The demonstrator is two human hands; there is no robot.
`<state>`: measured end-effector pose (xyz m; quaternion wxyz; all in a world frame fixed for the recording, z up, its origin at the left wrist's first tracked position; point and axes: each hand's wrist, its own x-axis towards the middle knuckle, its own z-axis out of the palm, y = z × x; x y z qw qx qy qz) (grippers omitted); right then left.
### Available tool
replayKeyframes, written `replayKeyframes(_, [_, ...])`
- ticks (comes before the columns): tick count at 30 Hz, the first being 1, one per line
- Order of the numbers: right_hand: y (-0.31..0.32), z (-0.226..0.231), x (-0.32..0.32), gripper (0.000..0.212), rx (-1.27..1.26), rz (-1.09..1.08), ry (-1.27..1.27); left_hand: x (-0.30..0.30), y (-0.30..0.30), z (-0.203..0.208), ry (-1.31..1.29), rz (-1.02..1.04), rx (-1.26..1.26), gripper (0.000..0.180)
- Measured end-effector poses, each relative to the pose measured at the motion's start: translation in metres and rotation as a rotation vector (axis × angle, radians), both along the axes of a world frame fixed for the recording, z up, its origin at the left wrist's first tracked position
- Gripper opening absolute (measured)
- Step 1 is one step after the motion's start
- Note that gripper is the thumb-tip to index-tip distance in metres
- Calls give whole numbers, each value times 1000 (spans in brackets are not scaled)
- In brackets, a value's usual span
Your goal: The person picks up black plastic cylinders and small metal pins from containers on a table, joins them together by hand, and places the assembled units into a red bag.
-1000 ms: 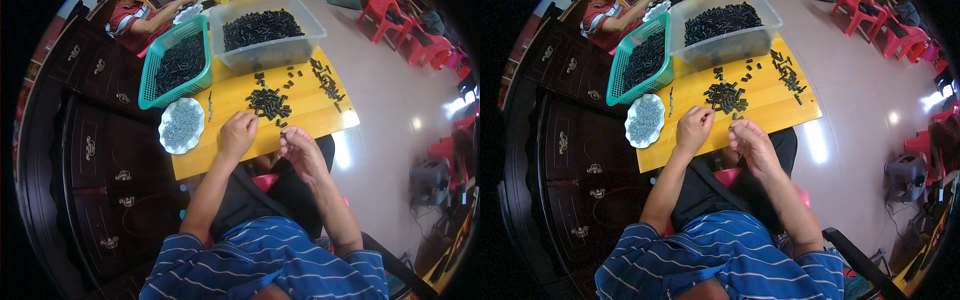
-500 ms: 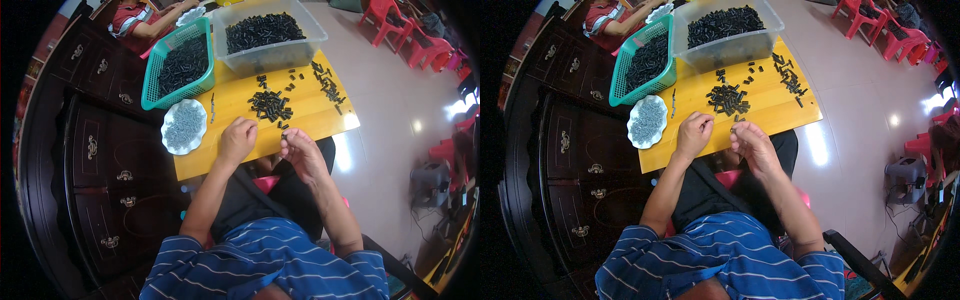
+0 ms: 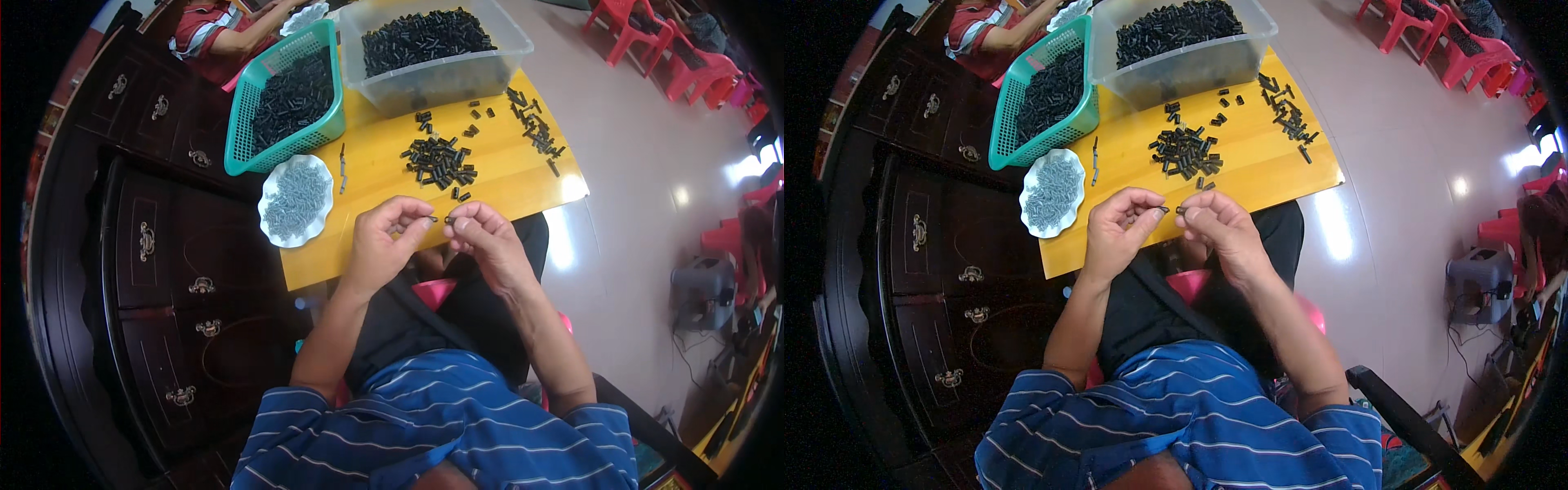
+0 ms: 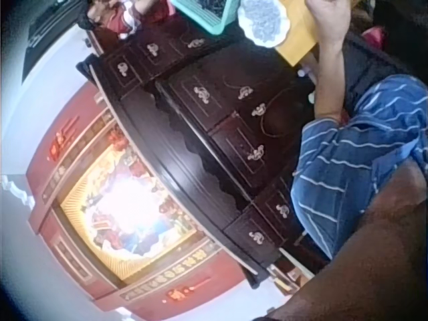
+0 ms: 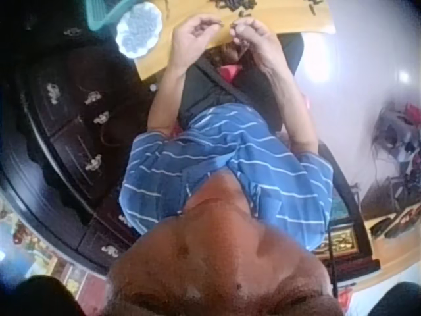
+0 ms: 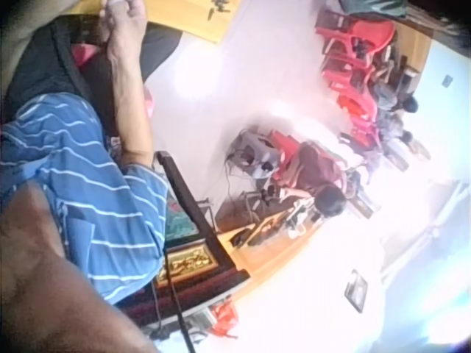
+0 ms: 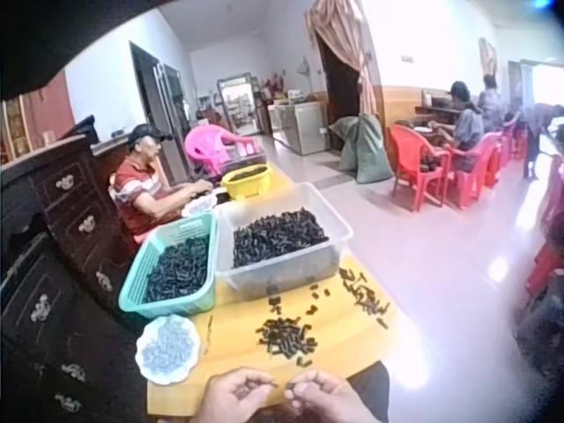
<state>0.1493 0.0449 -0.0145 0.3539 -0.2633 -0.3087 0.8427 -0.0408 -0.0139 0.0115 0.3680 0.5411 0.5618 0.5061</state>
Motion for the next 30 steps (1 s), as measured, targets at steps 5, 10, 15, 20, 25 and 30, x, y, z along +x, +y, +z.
replayKeyframes(5, [-1, -4, 1, 15, 88, 38, -38, 2, -1, 8, 7, -22, -7, 19])
replayKeyframes(10, [-2, -1, 1, 14, 105, 40, -68, 4, -2, 10, 44, -30, 9, 14])
replayKeyframes(15, [-5, -5, -1, 10, 183, 6, -48, 9, -1, 18, 180, 5, 63, 11])
replayKeyframes(20, [-6, -9, -2, 9, 248, -12, -40, 6, 2, 22, 226, -51, 92, 11])
replayKeyframes(25, [-5, -2, -1, 15, 129, 99, -58, 2, 7, 29, 202, -116, 63, 11])
replayKeyframes(30, [-1, -5, 1, 19, 57, 130, -4, 9, 2, 38, 225, -135, 22, 42])
